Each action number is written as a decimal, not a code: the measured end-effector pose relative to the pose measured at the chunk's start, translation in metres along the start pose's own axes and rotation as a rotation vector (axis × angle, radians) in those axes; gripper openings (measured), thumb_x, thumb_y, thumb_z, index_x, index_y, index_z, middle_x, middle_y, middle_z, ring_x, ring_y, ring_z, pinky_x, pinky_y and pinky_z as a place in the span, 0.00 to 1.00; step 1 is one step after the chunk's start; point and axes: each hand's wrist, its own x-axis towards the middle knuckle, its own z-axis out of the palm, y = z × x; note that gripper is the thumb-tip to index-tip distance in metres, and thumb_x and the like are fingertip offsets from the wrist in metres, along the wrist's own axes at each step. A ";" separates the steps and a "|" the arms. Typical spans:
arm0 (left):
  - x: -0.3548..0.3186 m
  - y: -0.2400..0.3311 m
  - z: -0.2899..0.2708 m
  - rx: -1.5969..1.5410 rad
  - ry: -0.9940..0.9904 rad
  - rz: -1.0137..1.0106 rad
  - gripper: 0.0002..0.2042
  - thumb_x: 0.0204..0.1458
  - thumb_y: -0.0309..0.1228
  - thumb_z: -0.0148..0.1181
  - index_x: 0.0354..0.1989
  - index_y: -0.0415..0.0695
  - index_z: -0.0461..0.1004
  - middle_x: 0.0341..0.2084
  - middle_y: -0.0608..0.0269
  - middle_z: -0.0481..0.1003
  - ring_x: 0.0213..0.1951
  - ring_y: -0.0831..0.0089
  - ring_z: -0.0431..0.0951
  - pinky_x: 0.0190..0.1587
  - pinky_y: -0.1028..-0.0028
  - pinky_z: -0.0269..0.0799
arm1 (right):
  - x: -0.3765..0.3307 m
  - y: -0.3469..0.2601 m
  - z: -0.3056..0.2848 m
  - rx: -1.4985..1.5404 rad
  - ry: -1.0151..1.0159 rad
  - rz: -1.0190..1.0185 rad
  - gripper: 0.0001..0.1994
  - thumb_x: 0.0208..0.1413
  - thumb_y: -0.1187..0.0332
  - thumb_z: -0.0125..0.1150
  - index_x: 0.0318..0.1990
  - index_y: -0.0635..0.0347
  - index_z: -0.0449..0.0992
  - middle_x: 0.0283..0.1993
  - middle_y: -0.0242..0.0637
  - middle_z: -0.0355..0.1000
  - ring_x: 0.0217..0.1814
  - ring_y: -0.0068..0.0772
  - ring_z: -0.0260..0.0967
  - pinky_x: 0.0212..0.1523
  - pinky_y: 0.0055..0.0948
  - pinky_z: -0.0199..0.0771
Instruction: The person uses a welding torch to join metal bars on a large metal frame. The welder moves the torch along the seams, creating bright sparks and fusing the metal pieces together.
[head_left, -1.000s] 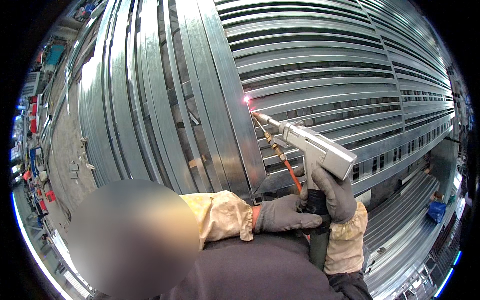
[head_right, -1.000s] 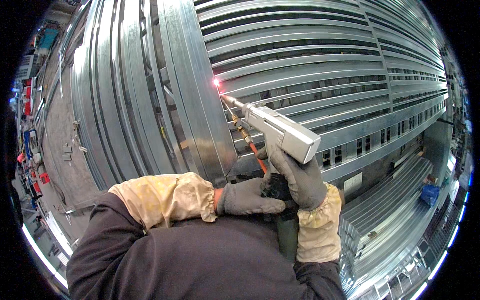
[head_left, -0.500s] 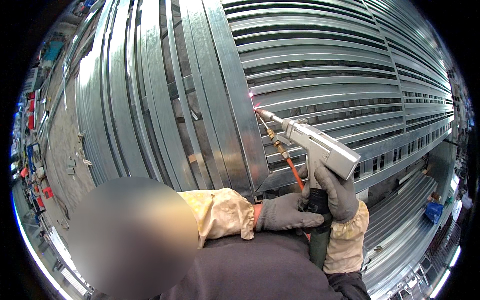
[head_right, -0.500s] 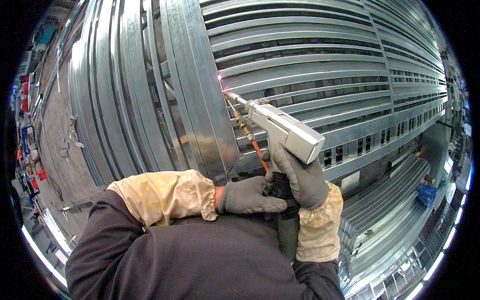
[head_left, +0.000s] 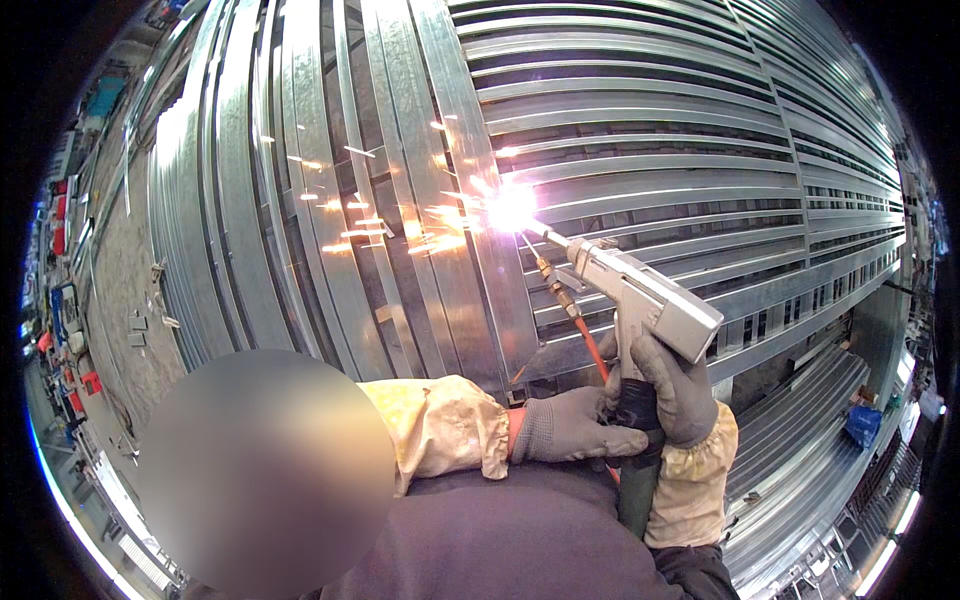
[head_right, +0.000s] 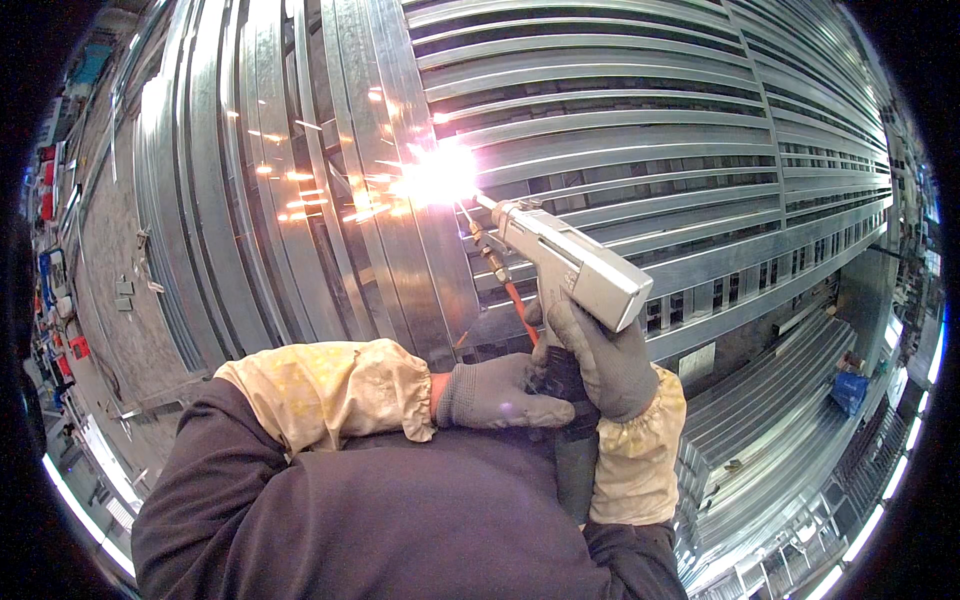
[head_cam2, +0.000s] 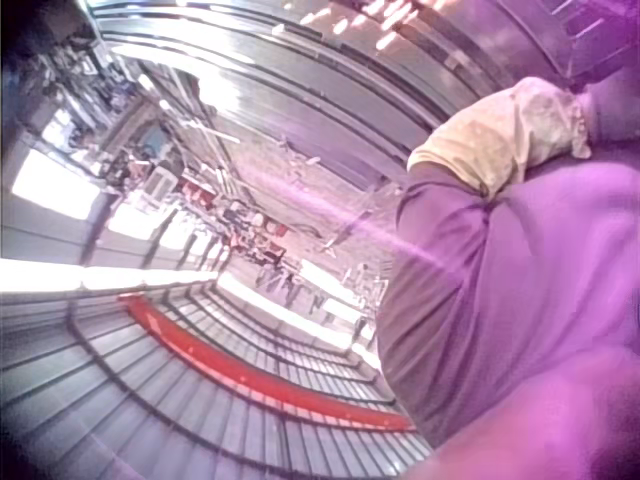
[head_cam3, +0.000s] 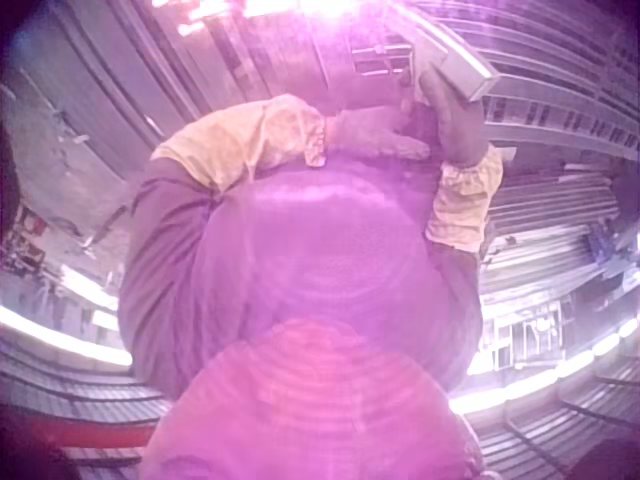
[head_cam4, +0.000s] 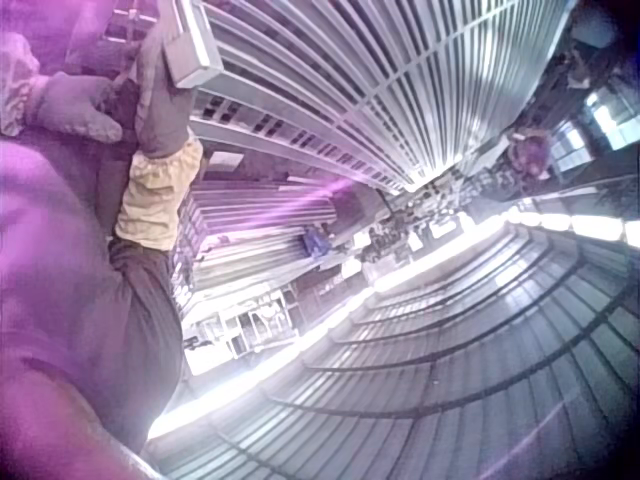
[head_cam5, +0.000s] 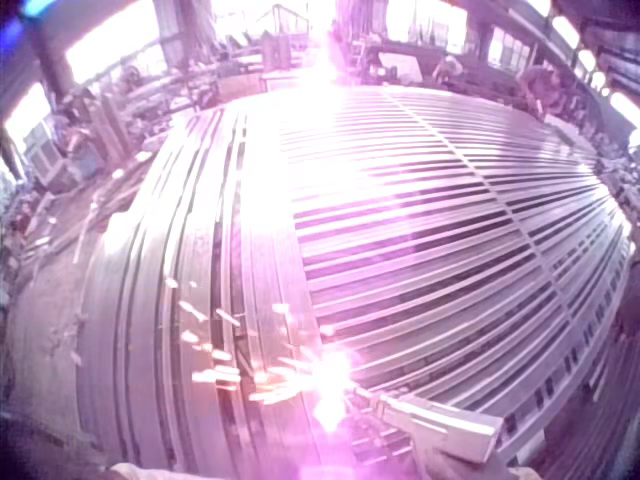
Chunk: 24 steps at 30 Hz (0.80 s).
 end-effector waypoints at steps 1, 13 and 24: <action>0.000 -0.001 -0.001 0.007 -0.003 -0.015 0.11 0.62 0.36 0.60 0.43 0.40 0.73 0.22 0.72 0.74 0.22 0.86 0.70 0.23 0.82 0.64 | -0.001 -0.001 0.001 0.014 -0.004 0.009 0.19 0.64 0.68 0.60 0.58 0.69 0.68 0.41 0.42 0.77 0.33 0.25 0.76 0.33 0.24 0.79; -0.002 0.002 0.003 0.031 0.031 0.049 0.13 0.62 0.35 0.60 0.45 0.37 0.74 0.28 0.70 0.76 0.29 0.85 0.72 0.31 0.79 0.70 | -0.001 -0.003 0.004 0.043 0.009 0.012 0.19 0.63 0.71 0.60 0.58 0.69 0.68 0.40 0.41 0.77 0.31 0.24 0.75 0.30 0.23 0.78; -0.001 -0.002 0.000 -0.038 -0.014 0.005 0.12 0.62 0.35 0.60 0.45 0.38 0.73 0.27 0.71 0.76 0.27 0.85 0.72 0.29 0.81 0.69 | -0.003 -0.004 0.007 0.032 0.031 0.030 0.18 0.64 0.69 0.60 0.57 0.69 0.69 0.40 0.41 0.77 0.30 0.24 0.74 0.30 0.24 0.77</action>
